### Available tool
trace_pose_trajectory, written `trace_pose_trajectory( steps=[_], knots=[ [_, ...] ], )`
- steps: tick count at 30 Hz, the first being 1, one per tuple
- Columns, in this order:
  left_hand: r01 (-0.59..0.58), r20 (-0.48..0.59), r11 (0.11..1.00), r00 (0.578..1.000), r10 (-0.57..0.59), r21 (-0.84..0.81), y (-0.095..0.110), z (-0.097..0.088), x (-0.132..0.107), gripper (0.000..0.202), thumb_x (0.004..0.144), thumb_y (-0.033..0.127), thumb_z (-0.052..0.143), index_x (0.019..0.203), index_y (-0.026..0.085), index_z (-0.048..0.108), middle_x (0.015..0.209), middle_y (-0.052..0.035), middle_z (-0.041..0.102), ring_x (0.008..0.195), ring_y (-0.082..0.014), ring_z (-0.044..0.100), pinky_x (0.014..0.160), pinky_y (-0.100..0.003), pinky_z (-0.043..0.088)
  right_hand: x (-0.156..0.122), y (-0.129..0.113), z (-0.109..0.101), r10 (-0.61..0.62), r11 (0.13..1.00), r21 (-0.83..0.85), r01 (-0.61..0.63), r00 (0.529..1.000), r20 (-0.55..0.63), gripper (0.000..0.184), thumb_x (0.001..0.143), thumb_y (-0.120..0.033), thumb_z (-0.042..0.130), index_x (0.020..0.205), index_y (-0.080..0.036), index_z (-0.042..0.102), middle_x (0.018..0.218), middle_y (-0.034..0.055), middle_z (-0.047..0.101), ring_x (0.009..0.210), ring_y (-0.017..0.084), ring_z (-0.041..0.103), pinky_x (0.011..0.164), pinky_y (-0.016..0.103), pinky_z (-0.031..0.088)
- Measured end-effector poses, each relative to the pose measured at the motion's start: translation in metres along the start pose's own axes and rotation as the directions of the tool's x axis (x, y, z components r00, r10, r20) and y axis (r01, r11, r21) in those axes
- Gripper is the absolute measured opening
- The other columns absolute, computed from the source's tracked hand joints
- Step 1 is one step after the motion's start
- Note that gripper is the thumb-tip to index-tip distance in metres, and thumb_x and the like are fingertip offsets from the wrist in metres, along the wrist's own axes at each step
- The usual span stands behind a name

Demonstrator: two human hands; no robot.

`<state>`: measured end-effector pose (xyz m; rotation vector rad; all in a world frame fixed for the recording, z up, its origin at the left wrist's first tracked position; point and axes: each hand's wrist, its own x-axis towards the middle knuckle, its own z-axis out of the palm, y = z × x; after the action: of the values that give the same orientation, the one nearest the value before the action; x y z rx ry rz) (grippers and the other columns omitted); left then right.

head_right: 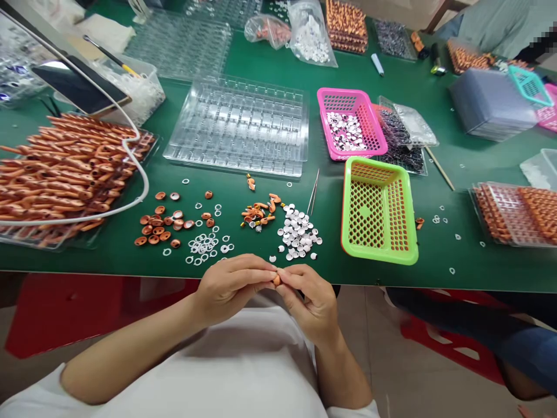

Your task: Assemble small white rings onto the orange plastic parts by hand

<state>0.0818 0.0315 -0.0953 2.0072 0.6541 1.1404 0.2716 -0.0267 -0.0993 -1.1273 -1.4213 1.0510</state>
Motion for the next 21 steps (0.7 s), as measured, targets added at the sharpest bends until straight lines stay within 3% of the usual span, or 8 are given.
trace_pose_trajectory(
  steps=[9, 21],
  knots=[
    [-0.054, -0.007, 0.995, 0.998, 0.055, 0.089, 0.0010, 0.0027, -0.0017, 0.025, 0.090, 0.006, 0.057, 0.112, 0.017, 0.064, 0.100, -0.0110, 0.073, 0.089, -0.0177, 0.069, 0.076, -0.028, 0.059, 0.0035, 0.0013, 0.0019, 0.125, 0.979, 0.161, -0.125, 0.992, 0.006, 0.030, 0.089, -0.010, 0.065, 0.112, -0.029, 0.070, 0.104, 0.0058, 0.066, 0.097, 0.018, 0.064, 0.081, 0.030, 0.057],
    [-0.114, 0.061, 0.980, 0.993, 0.105, 0.165, -0.0009, 0.0012, -0.0057, 0.031, 0.090, 0.004, 0.052, 0.117, 0.015, 0.060, 0.100, -0.0139, 0.071, 0.089, -0.0194, 0.067, 0.072, -0.030, 0.058, 0.0028, -0.0029, 0.0073, -0.006, 1.000, -0.008, 0.006, 0.998, -0.057, 0.033, 0.086, -0.004, 0.064, 0.109, -0.028, 0.070, 0.100, 0.0050, 0.068, 0.090, 0.018, 0.066, 0.075, 0.031, 0.056]
  ],
)
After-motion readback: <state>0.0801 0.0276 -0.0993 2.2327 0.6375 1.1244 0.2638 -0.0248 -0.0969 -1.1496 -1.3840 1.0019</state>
